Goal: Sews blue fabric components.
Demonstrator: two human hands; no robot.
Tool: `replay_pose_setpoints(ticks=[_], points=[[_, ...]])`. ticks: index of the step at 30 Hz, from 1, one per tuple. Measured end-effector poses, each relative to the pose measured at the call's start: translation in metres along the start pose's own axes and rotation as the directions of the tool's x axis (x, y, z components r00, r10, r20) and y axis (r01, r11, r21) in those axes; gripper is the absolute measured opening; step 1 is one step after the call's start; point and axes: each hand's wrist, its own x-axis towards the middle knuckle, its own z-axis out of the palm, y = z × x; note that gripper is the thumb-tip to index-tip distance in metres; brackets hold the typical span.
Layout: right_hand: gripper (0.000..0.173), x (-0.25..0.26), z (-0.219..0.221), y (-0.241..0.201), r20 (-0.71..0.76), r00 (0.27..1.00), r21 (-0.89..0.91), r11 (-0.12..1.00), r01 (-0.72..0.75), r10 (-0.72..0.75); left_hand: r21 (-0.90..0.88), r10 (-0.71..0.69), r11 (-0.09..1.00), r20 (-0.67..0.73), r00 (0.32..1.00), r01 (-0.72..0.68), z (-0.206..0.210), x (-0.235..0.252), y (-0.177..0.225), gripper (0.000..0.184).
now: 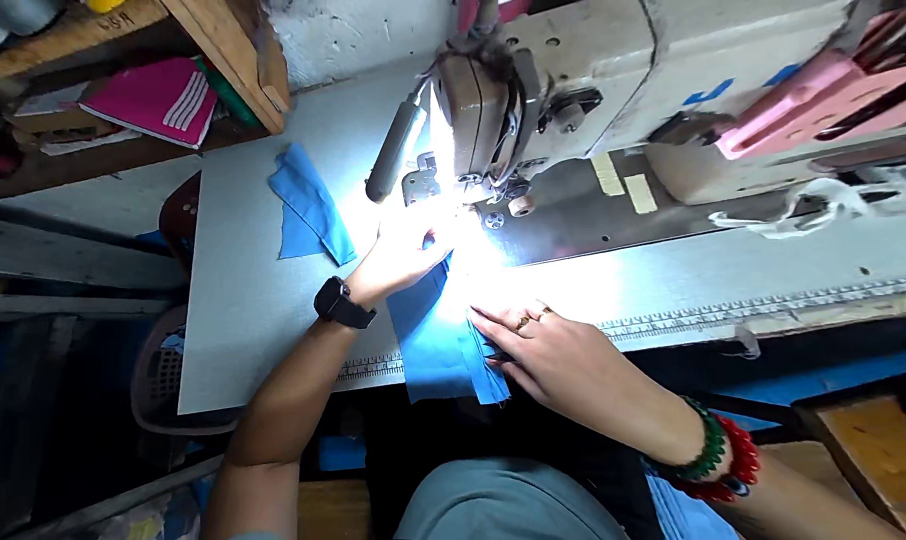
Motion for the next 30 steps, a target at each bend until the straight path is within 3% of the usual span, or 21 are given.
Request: replay_pose_setpoints(ticks=[3,5,8,18,23,30], points=[[0.045,-0.001,0.000,0.001,0.003,1.000,0.010,1.000,0.023,-0.023,-0.256,-0.106,0.960,0.043,0.993,0.114,-0.003,-0.002,-0.001,0.024],[0.045,-0.001,0.000,0.002,0.006,1.000,0.018,0.999,0.029,-0.029,-0.333,-0.139,0.932,0.034,0.990,0.143,-0.004,-0.003,-0.003,0.033],[0.049,0.000,-0.001,0.002,0.007,1.000,0.011,1.000,0.025,-0.025,-0.413,-0.139,0.902,-0.001,0.990,0.126,-0.002,-0.001,-0.006,0.030],[0.052,0.002,-0.002,0.003,0.040,0.999,0.006,1.000,0.010,-0.010,-0.367,-0.115,0.926,-0.037,0.993,0.094,0.001,0.005,-0.007,0.029],[0.052,0.004,-0.002,0.007,0.048,0.999,0.028,0.999,0.017,-0.018,-0.143,-0.160,0.977,-0.013,0.987,0.157,0.006,0.008,-0.002,0.027],[0.053,0.004,-0.001,0.008,0.055,0.998,0.038,0.999,0.004,-0.006,-0.106,-0.184,0.977,0.038,0.982,0.187,0.001,0.011,-0.001,0.026]])
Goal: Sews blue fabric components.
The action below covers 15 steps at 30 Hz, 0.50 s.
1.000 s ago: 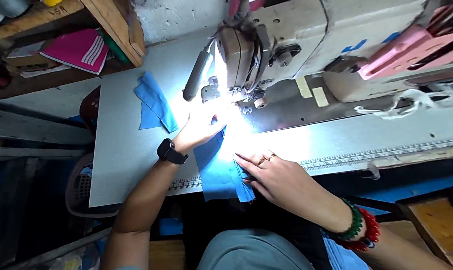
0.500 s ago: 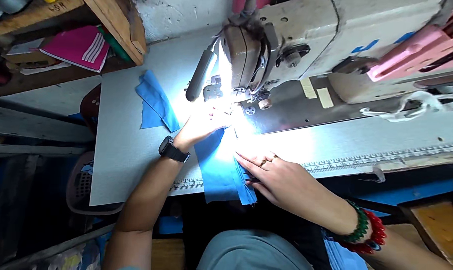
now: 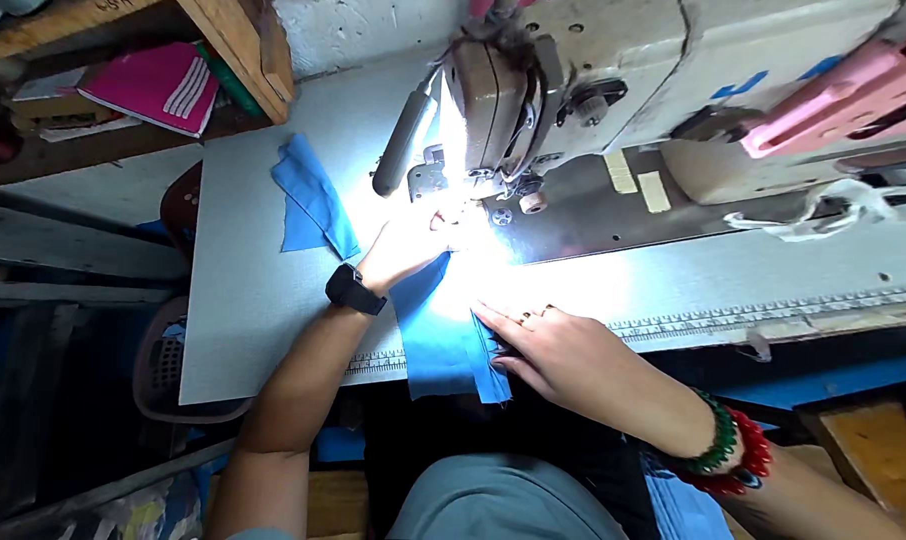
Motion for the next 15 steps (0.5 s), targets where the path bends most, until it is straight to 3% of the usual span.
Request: replay_pose_setpoints(ticks=[3,5,7,9,11,13,15], points=[[0.054,0.000,-0.001,0.000,0.022,1.000,0.000,1.000,-0.010,0.010,0.094,0.053,0.995,-0.132,0.990,-0.041,0.010,-0.004,-0.002,0.026],[0.053,0.000,-0.001,0.001,0.004,1.000,0.005,1.000,-0.003,0.003,0.151,0.169,0.979,-0.219,0.961,-0.137,0.018,-0.012,-0.001,0.021],[0.053,0.001,-0.001,0.002,0.002,1.000,0.009,1.000,0.001,-0.001,0.217,0.313,0.940,-0.233,0.921,-0.265,0.024,-0.018,0.000,0.008],[0.053,0.002,-0.002,0.002,0.006,1.000,0.004,1.000,0.002,-0.002,0.289,0.391,0.901,-0.219,0.894,-0.324,0.024,-0.014,-0.006,0.013],[0.053,0.002,-0.002,0.002,0.010,1.000,0.007,1.000,0.004,-0.004,0.372,0.321,0.898,-0.194,0.927,-0.233,0.018,-0.007,-0.012,0.020],[0.054,0.002,-0.002,0.001,0.009,1.000,0.006,1.000,0.007,-0.007,0.421,0.150,0.906,-0.215,0.965,-0.047,0.009,0.000,-0.014,0.024],[0.054,0.002,-0.002,0.002,-0.002,1.000,0.004,1.000,0.009,-0.009,0.434,0.160,0.901,-0.266,0.951,-0.030,0.006,-0.004,-0.009,0.025]])
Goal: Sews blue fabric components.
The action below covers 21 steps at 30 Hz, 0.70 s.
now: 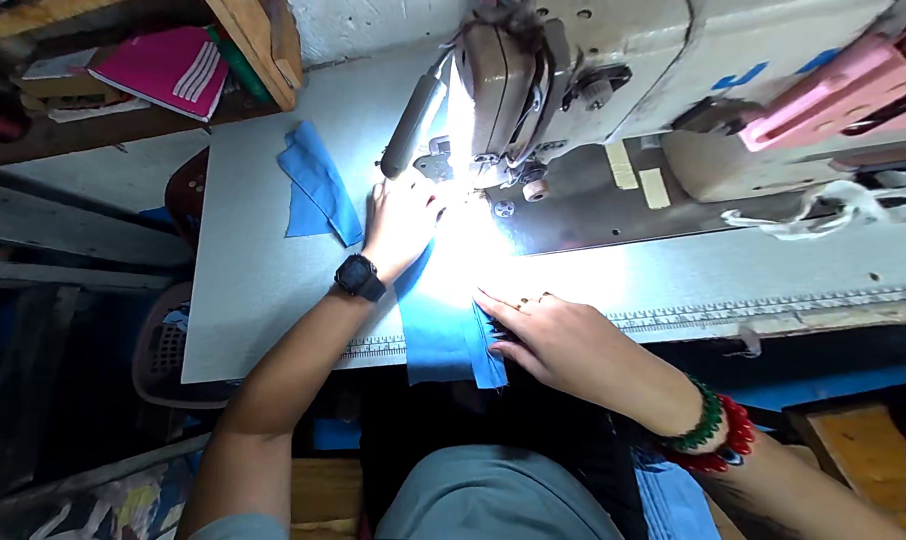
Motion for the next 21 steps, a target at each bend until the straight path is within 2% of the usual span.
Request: replay_pose_setpoints(ticks=[2,5,9,17,21], points=[[0.053,0.000,0.000,0.000,-0.007,1.000,0.022,1.000,-0.003,0.003,-0.081,0.158,0.983,-0.055,0.986,-0.162,-0.005,-0.018,0.016,0.022],[0.054,0.000,0.000,0.000,0.020,1.000,0.030,0.999,-0.011,0.010,-0.131,0.273,0.955,0.050,0.961,-0.264,0.000,-0.054,0.033,0.023],[0.053,0.000,0.000,-0.001,0.020,1.000,0.037,0.999,-0.017,0.016,0.023,0.259,0.964,0.120,0.958,-0.263,0.006,-0.070,0.033,0.034],[0.049,0.007,-0.001,0.002,-0.012,1.000,0.011,1.000,-0.023,0.024,0.057,0.197,0.975,0.239,0.951,-0.216,0.003,-0.042,0.017,0.044],[0.047,0.011,-0.002,0.002,-0.017,0.999,0.005,0.999,-0.038,0.038,0.068,0.228,0.967,0.214,0.950,-0.247,0.004,-0.035,0.010,0.044]])
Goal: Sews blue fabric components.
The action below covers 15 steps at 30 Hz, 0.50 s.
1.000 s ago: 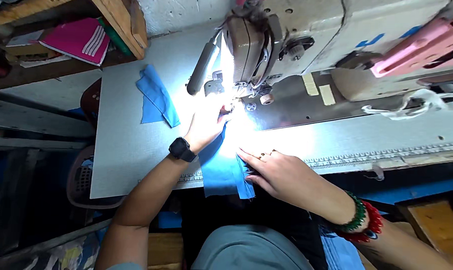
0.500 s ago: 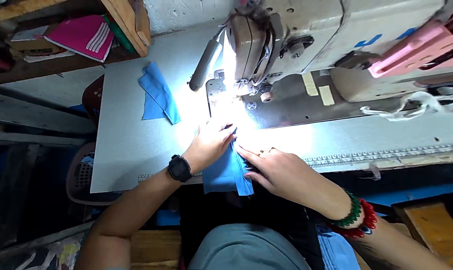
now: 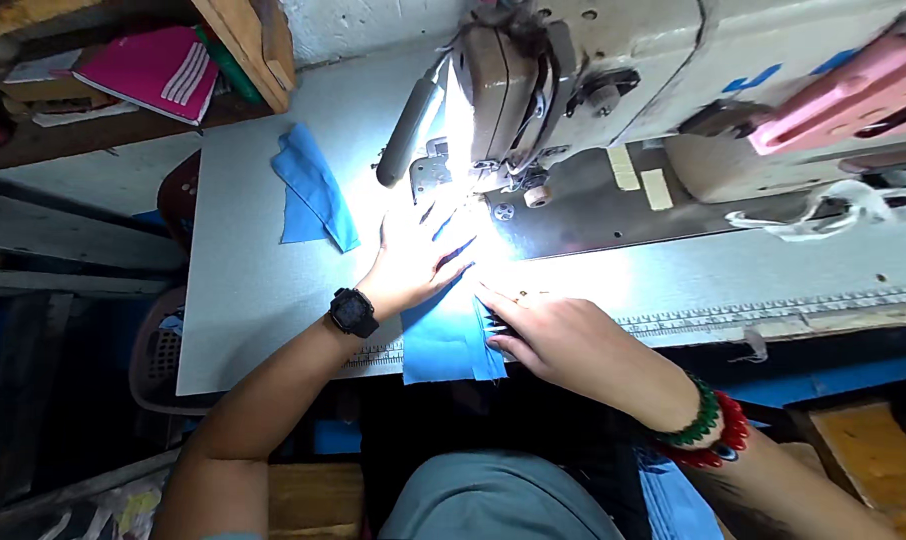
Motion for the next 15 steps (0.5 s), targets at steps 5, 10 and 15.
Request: replay_pose_setpoints(ticks=[5,10,15], points=[[0.048,0.0036,-0.0014,-0.0009,0.033,0.999,-0.022,0.999,-0.026,0.026,0.001,-0.019,1.000,0.002,1.000,0.019,-0.0011,0.0026,-0.0024,0.045],[0.047,0.0051,-0.0009,-0.0005,0.034,0.999,-0.026,0.999,-0.036,0.037,0.014,-0.041,0.999,0.022,0.999,0.041,-0.0026,0.0060,-0.0041,0.045],[0.048,0.0064,-0.0021,-0.0017,0.037,0.998,-0.046,0.998,-0.046,0.048,0.055,-0.053,0.997,0.030,0.998,0.051,-0.0012,0.0060,-0.0041,0.045]])
